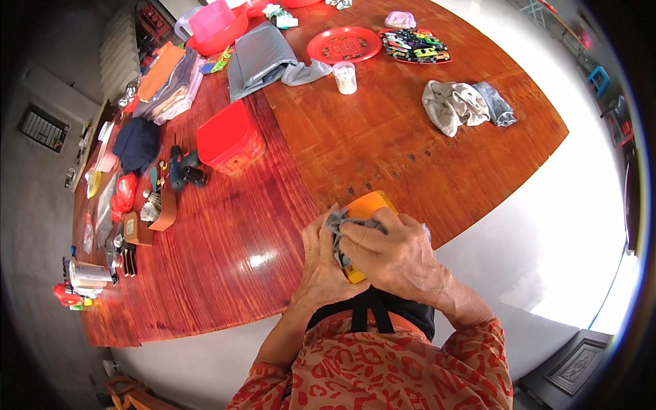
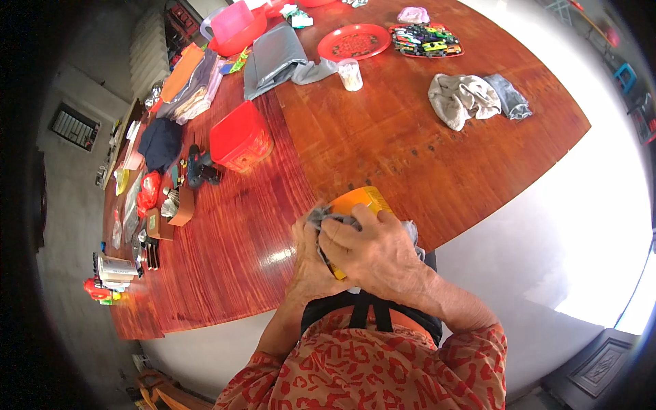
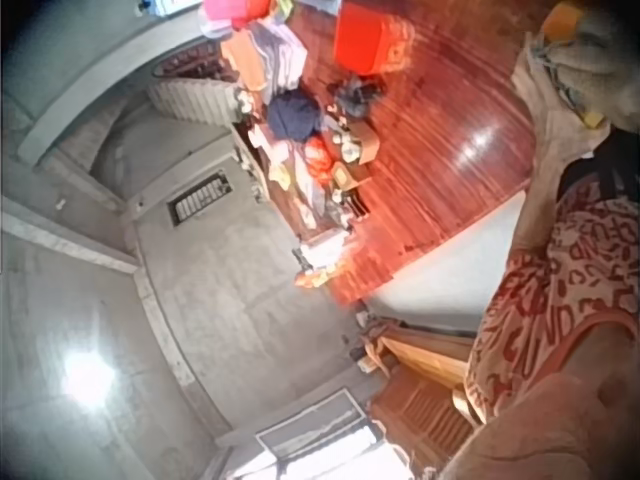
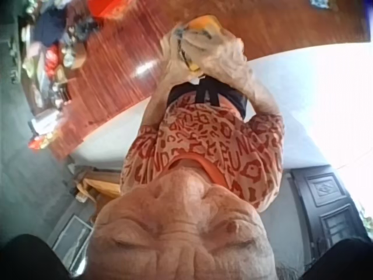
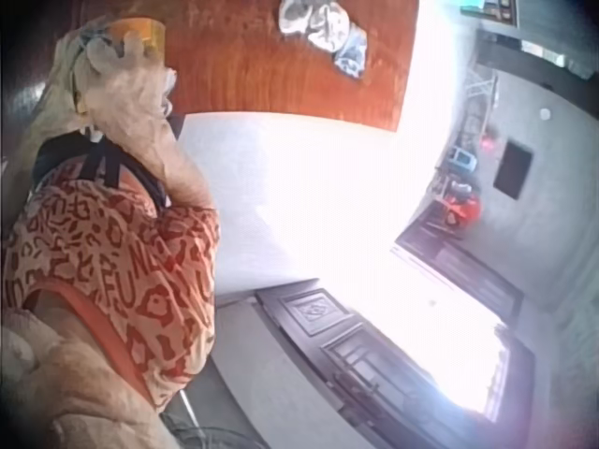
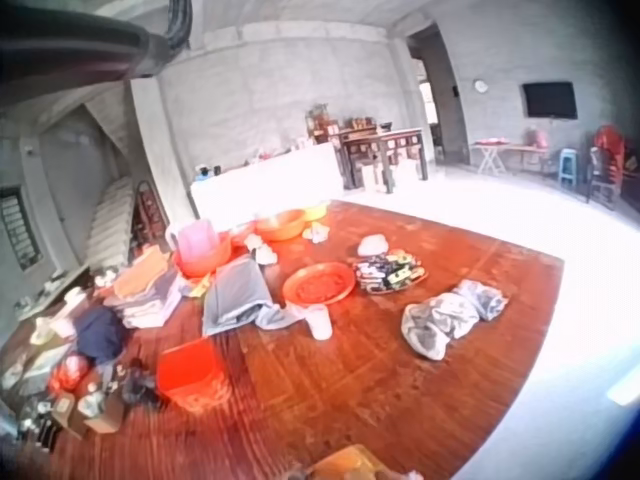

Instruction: The person wipes the exterior and interior of a red rectangular tin with a gray cloth, then places it on the table. They proceed to wipe a yellow round container, cleaning its lid, sides, and bottom. The person handles each container one at a time, rotating them to clean all surfaces.

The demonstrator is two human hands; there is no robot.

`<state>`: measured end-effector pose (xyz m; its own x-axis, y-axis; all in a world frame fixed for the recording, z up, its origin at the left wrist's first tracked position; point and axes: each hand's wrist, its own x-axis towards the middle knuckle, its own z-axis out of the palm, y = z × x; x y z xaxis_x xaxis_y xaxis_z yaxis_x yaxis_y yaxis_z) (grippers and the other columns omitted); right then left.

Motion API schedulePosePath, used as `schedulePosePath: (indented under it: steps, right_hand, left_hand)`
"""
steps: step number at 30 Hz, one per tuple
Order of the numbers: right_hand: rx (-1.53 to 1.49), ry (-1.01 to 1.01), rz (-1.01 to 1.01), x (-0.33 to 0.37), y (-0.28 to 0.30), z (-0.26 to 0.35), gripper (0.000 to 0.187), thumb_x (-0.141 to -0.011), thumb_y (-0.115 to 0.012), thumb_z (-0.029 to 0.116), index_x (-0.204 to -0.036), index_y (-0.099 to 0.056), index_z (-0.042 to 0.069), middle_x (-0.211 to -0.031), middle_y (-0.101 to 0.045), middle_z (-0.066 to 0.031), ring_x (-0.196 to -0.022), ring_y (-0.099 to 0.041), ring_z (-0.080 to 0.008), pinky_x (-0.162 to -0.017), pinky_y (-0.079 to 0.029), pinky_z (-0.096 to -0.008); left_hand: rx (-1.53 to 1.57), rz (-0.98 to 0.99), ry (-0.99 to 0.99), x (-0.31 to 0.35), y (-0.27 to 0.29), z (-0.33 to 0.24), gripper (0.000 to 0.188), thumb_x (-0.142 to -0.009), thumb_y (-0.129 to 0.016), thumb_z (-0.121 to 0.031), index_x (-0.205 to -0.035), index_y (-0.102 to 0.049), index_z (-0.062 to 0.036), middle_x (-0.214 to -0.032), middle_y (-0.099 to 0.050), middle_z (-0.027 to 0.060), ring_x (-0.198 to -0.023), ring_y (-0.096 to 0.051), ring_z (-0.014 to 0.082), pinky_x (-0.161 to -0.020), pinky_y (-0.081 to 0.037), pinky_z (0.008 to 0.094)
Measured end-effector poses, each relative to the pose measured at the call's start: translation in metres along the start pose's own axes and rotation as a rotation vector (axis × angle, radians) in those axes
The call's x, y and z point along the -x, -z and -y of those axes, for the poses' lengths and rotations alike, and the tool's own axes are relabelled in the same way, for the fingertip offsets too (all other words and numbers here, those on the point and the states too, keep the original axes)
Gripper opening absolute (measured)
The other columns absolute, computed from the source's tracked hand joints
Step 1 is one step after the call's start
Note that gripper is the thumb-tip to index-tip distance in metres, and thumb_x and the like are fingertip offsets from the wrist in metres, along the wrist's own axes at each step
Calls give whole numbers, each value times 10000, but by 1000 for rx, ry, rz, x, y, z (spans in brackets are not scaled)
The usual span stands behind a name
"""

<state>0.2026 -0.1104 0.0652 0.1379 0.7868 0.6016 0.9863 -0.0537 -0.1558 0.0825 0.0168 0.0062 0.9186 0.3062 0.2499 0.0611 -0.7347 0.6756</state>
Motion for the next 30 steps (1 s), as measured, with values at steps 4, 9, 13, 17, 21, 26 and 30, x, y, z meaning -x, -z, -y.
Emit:
schedulePosePath:
  steps: [4, 9, 13, 17, 21, 26, 30]
  right_hand:
    - [-94, -234, -66, -2, -14, -14, 239, -712, -711, 114, -947, -693, 69, -931, -663, -8, -754, -602, -224, -589, -544, -339]
    - [-328, -489, -84, 19, -24, -48, 210, -782, -678, 110, -987, -697, 67, -1012, -718, -83, -850, -660, -290, -740, -554, -383]
    - [-439, -629, -34, 36, -19, -59, 197, -793, -649, 85, -978, -697, 37, -1001, -711, -130, -887, -664, -337, -776, -540, -401]
    - [-335, -492, -29, 36, -4, -43, 202, -755, -677, 78, -956, -695, 60, -978, -702, -97, -819, -635, -303, -723, -536, -388]
    - [-94, -330, -30, 23, 14, -4, 215, -712, -696, 73, -927, -692, 61, -975, -691, -22, -783, -601, -241, -619, -537, -335]
    - [42, -186, -76, 30, 14, 16, 236, -687, -680, 81, -921, -702, 71, -989, -683, -6, -804, -600, -231, -595, -553, -317]
    - [-154, -412, -94, 35, 11, 5, 222, -718, -726, 71, -938, -699, 58, -991, -692, -51, -808, -624, -256, -655, -546, -335]
  left_hand:
    - [11, -10, 68, -5, 4, -13, 1166, -576, -893, -269, -1482, -210, 0, -1364, -319, 256, -1221, -336, 406, -1032, -325, 536]
    - [1, -33, 23, -3, 3, -9, 1174, -554, -897, -228, -1487, -213, -26, -1348, -345, 230, -1212, -354, 387, -1031, -331, 523]
    - [-5, -52, 17, -1, 1, -7, 1182, -547, -900, -209, -1491, -211, -34, -1357, -346, 221, -1217, -354, 378, -1034, -333, 519]
    - [-5, -81, 4, -1, -1, -6, 1175, -552, -899, -210, -1489, -213, -38, -1316, -350, 218, -1204, -359, 377, -1019, -346, 511]
    - [-6, -81, 32, 0, -1, -8, 1162, -565, -903, -218, -1488, -215, -52, -1273, -351, 211, -1190, -366, 376, -996, -368, 506]
    - [48, -82, 49, 2, -2, -10, 1167, -582, -887, -226, -1498, -188, -44, -1348, -340, 216, -1211, -345, 378, -1032, -330, 510]
    - [53, -78, 35, 4, -1, -8, 1169, -582, -890, -218, -1496, -183, -38, -1349, -335, 217, -1218, -337, 377, -1034, -331, 501]
